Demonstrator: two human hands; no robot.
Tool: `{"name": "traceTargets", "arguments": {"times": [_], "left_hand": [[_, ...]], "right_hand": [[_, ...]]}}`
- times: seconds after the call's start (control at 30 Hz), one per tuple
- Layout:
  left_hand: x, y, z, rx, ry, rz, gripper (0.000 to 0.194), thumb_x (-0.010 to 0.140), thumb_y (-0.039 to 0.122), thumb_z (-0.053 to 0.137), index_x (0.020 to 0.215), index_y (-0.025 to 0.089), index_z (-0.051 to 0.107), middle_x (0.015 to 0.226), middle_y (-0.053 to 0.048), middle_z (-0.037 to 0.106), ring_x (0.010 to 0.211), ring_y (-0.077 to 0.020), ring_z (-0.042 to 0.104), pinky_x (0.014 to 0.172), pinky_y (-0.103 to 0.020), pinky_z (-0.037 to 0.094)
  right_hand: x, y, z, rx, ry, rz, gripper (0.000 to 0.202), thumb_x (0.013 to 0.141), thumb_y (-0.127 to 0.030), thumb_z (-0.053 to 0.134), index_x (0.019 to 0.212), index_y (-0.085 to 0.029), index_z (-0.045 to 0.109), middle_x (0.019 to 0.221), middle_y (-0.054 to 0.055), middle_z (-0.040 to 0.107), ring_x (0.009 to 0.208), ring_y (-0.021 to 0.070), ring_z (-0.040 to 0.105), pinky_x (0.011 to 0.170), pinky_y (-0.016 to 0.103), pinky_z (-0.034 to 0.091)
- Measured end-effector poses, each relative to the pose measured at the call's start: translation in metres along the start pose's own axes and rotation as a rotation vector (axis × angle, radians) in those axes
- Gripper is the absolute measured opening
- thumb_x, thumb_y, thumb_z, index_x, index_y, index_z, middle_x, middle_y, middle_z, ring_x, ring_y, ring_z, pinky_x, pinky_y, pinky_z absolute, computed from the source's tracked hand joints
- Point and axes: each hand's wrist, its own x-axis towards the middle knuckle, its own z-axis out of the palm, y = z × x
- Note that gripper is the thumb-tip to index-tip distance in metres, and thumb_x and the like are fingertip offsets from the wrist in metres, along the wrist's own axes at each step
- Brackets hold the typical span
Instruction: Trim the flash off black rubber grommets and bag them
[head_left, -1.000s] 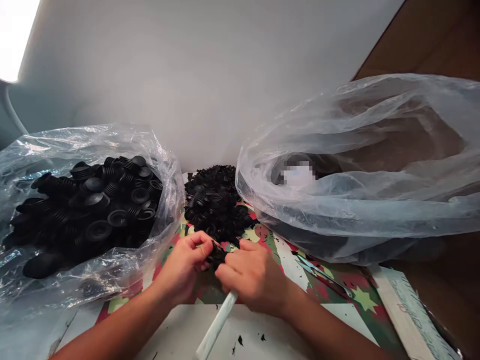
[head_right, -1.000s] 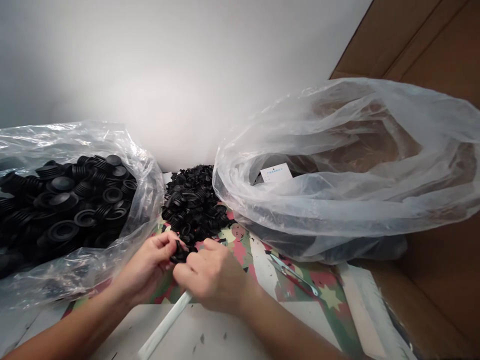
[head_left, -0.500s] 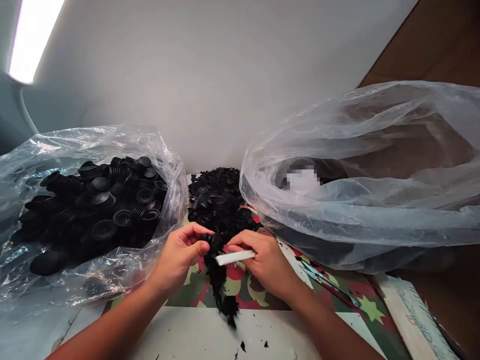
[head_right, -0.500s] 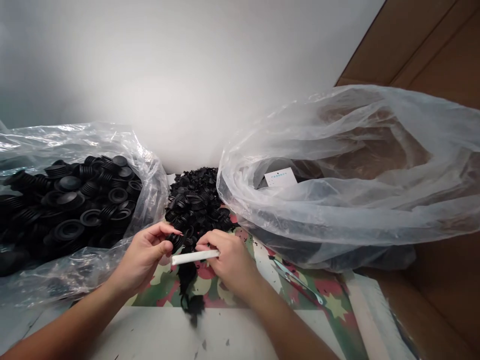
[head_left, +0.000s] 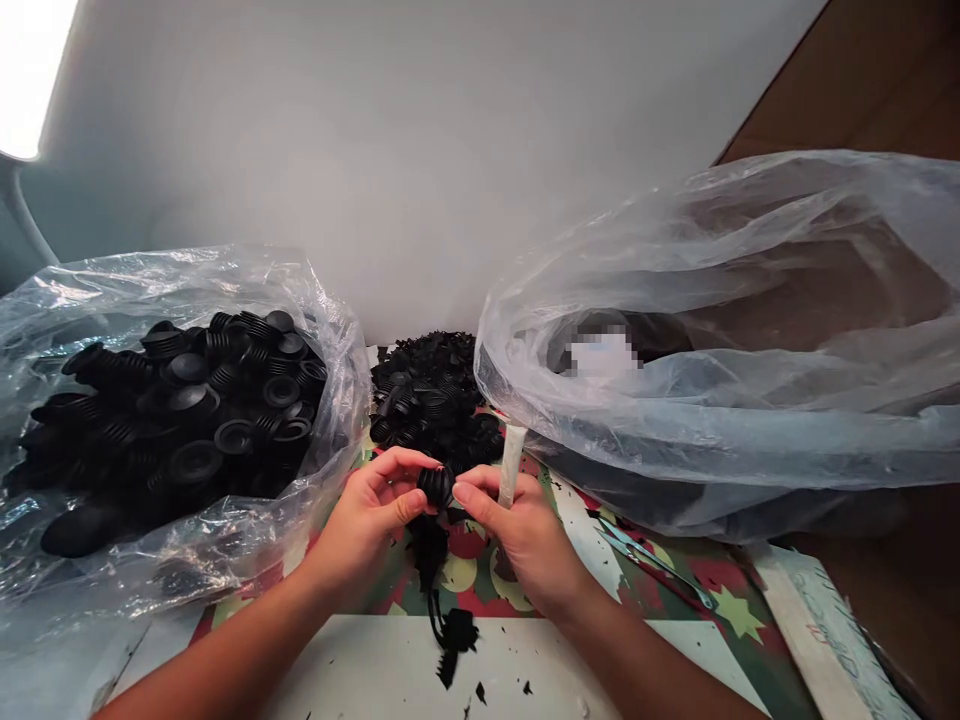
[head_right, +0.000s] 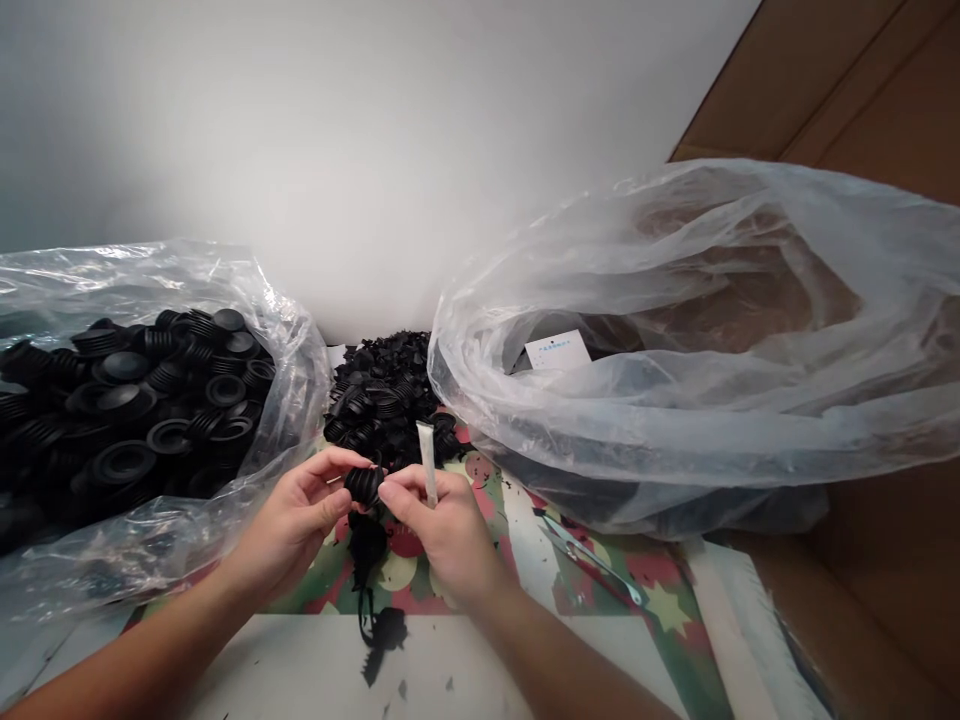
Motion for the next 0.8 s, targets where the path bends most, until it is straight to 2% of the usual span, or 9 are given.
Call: {"name": "traceTargets", "arguments": {"times": [0.2,0.37,0.47,0.53,0.67,0.8], "left_hand": [[0.0003,0.0002,0.0012,-0.093,-0.007,-0.042,0.040,0.065,0.042,0.092,0.093,0.020,0.074,0.080,-0.003,0.073,0.070,-0.0157,0.064,0.058,-0.022,0.042],[-0.0019,0.0003,-0.0001,-0.072,-0.038,-0.030,0.036,0.070,0.041,0.089,0.095,0.020,0.073,0.082,-0.003,0.072,0.071,-0.0158,0.063,0.057,-0.023,0.040],[-0.0047,0.0011,-0.0013,0.049,-0.077,0.077,0.028,0.079,0.039,0.082,0.099,0.021,0.072,0.089,-0.003,0.069,0.081,-0.0177,0.062,0.070,-0.026,0.047],[-0.0059,0.0016,-0.0014,0.173,-0.092,0.161,0.029,0.080,0.035,0.080,0.105,0.022,0.073,0.095,-0.004,0.067,0.088,-0.0194,0.061,0.078,-0.029,0.048],[-0.0039,0.0028,-0.0015,0.315,-0.046,0.223,0.029,0.073,0.027,0.086,0.100,0.024,0.074,0.092,-0.002,0.065,0.085,-0.0186,0.058,0.075,-0.027,0.045],[0.0014,0.0057,-0.0052,0.299,-0.073,0.306,0.023,0.072,0.033,0.088,0.089,0.022,0.077,0.096,-0.004,0.065,0.089,-0.0202,0.058,0.077,-0.029,0.045]], "right_hand": [[-0.0008,-0.0016,0.0011,0.004,-0.008,0.001,0.034,0.079,-0.051,0.070,0.069,-0.018,0.071,0.061,-0.002,0.049,0.060,0.0125,0.038,0.058,0.027,0.034],[-0.0011,-0.0028,0.0023,0.009,-0.015,-0.007,0.035,0.079,-0.051,0.069,0.068,-0.018,0.070,0.058,-0.004,0.043,0.057,0.0111,0.032,0.056,0.027,0.030],[-0.0010,-0.0005,0.0029,0.024,-0.011,0.015,0.039,0.077,-0.055,0.071,0.065,-0.018,0.065,0.057,-0.006,0.038,0.055,0.0102,0.028,0.053,0.027,0.027],[-0.0009,0.0019,0.0035,0.033,-0.014,0.041,0.042,0.076,-0.057,0.072,0.064,-0.018,0.062,0.055,-0.006,0.037,0.054,0.0099,0.028,0.052,0.026,0.025],[-0.0011,0.0045,0.0043,0.005,-0.020,0.044,0.041,0.077,-0.056,0.071,0.064,-0.018,0.063,0.056,-0.004,0.044,0.056,0.0109,0.035,0.053,0.026,0.027],[-0.0024,0.0070,0.0051,0.036,-0.030,0.043,0.040,0.075,-0.055,0.074,0.065,-0.017,0.066,0.058,-0.003,0.045,0.056,0.0109,0.036,0.052,0.026,0.028]]}}
